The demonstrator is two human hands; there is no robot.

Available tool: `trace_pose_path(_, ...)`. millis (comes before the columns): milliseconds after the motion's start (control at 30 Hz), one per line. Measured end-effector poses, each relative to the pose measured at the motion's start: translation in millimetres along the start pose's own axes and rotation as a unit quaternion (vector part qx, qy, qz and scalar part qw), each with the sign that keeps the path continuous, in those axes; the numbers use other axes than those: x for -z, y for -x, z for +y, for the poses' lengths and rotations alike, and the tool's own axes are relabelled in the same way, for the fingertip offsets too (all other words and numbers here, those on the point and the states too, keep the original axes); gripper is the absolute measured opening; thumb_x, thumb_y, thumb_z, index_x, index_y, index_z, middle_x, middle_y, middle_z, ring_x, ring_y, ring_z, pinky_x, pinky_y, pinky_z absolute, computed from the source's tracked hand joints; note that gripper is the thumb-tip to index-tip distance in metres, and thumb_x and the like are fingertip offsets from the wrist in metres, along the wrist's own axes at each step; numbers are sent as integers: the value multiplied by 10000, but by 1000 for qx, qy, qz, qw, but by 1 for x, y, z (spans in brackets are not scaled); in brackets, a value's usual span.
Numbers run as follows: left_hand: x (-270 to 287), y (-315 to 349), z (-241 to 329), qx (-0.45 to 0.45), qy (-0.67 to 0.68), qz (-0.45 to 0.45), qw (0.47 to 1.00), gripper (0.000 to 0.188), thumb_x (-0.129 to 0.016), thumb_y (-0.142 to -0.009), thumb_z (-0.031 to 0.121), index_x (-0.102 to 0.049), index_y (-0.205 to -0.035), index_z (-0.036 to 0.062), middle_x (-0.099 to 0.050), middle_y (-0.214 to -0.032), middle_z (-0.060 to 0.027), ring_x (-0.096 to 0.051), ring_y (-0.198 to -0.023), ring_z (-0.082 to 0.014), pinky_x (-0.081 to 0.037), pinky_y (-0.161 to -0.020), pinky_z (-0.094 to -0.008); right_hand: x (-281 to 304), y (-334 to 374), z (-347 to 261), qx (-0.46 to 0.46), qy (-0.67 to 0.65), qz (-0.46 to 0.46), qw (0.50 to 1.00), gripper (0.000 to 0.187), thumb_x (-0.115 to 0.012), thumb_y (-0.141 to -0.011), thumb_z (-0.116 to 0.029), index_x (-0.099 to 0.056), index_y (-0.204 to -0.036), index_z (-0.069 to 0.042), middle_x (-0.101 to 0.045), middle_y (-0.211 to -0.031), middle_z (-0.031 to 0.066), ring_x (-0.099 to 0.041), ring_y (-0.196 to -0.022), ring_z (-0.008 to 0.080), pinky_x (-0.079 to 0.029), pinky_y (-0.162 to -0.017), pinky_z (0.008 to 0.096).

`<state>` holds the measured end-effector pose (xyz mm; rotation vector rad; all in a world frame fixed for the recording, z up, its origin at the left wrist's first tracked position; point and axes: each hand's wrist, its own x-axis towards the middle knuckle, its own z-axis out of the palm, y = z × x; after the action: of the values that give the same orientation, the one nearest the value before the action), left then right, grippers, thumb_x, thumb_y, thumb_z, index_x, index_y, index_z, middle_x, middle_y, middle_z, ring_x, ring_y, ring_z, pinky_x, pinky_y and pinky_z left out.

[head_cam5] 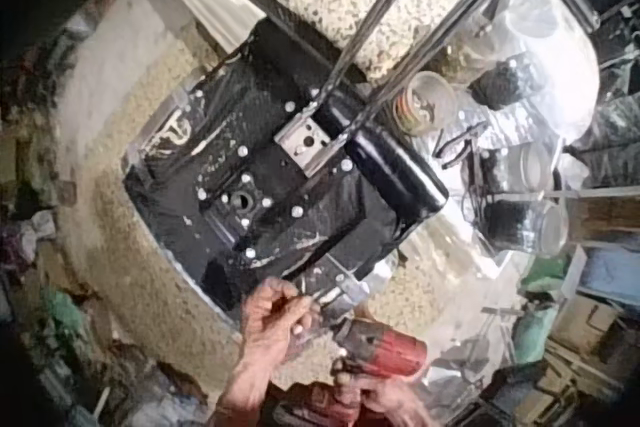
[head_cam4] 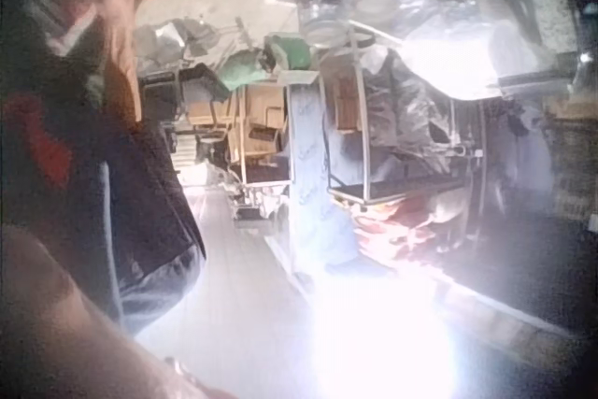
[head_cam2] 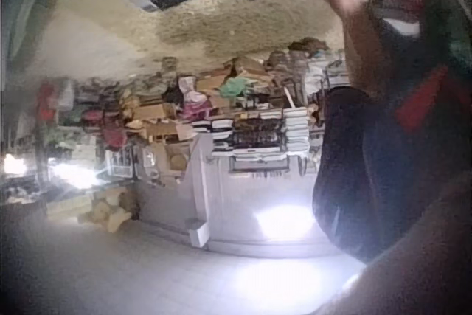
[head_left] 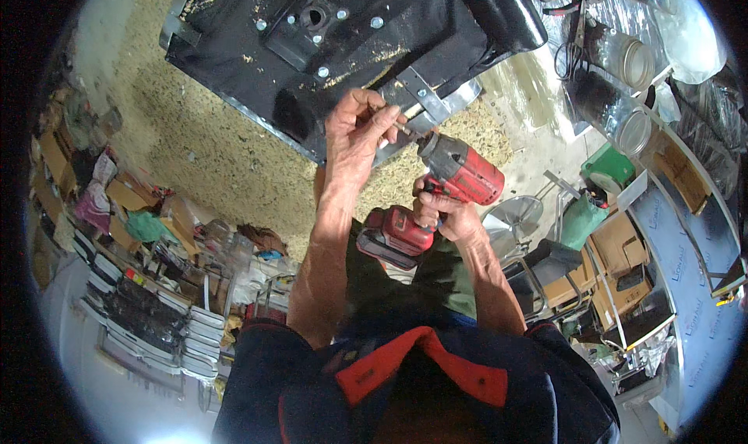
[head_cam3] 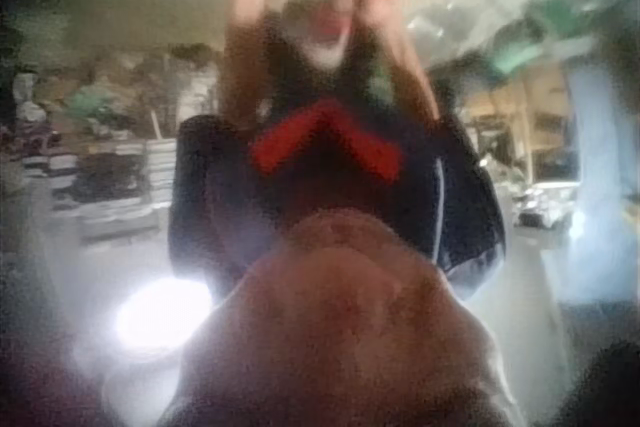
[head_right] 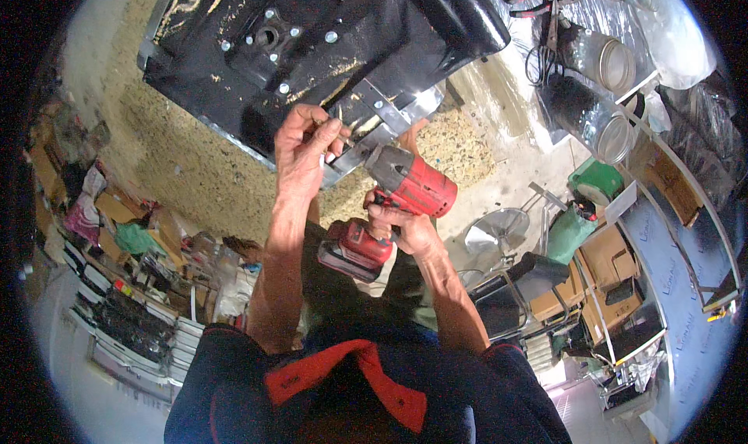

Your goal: The person uses a red cordless drill to fasten screws into a black object with metal brackets. They repeatedly pick up screws from a nearby surface and drive them into place, securing the brackets to the object.

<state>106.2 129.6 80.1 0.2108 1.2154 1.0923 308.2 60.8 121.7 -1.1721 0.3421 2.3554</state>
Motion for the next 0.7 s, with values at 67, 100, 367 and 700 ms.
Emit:
trace_pose_path(67, 3, -2, 6, -22, -43, -30, 998, 165, -731, -916, 81, -590, -999, 104, -718, -853, -94, -585, -619, -81, -421, -547, -212, -2, 0, 5, -18, -50, -25, 998, 180, -674, -914, -33, -570, -1061, -14, -427, -675, -39, -384, -544, 78, -330, -510, 262)
trace_pose_path(100, 5, -2, 8, -25, -34, -44, 998, 159, -728, -916, 73, -587, -986, 96, -719, -849, -92, -584, -616, -78, -421, -536, -214, -2, -2, 5, -29, -69, -47, 996, 177, -667, -920, -35, -566, -1064, -18, -413, -672, -42, -382, -546, 79, -324, -513, 264)
trace_pose_path(367, -10, 0, -5, 99, 6, 55, 994, 152, -762, -884, 73, -627, -955, 80, -729, -846, -72, -600, -619, -76, -384, -492, -203, -15, -15, 16, 9, -53, -19, 998, 140, -641, -963, -78, -570, -1079, -47, -412, -674, -47, -384, -544, 91, -340, -525, 258)
trace_pose_path(700, -33, -16, -23, 211, 72, 167, 961, 211, -744, -925, 237, -708, -936, 29, -620, -700, -11, -420, -445, -65, -291, -396, -223, 10, -53, 9, 63, 94, 103, 988, 133, -610, -972, -81, -578, -1088, -25, -482, -788, -15, -420, -616, 101, -364, -566, 271)
